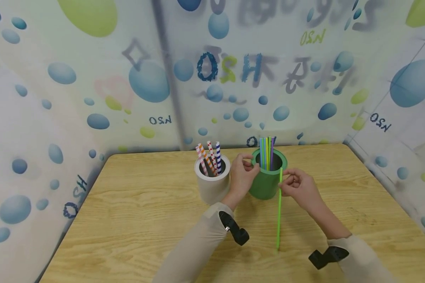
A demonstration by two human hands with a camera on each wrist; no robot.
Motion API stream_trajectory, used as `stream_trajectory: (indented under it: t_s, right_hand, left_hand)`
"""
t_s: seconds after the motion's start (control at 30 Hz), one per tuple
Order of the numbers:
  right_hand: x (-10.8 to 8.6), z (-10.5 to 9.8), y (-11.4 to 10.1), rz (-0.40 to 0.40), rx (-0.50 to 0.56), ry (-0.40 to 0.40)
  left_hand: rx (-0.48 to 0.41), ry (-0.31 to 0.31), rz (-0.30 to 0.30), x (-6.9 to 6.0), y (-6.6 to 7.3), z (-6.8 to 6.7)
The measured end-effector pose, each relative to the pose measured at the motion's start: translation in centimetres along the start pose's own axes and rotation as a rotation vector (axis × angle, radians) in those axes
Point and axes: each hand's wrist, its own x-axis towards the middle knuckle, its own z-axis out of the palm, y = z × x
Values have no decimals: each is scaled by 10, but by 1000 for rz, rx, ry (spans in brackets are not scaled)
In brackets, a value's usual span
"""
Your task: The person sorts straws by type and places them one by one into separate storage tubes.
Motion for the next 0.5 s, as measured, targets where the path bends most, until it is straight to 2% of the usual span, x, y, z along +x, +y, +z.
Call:
stream_trajectory:
  t_s: [0.27, 0.5]
  right_hand:
    - [22, -14, -16, -55, -13, 47]
    - [46, -24, -29, -120, -71, 80]
  left_hand:
    - [8, -5, -10, 0, 1, 0]
    - [1, -8, -3, 0, 1, -1]
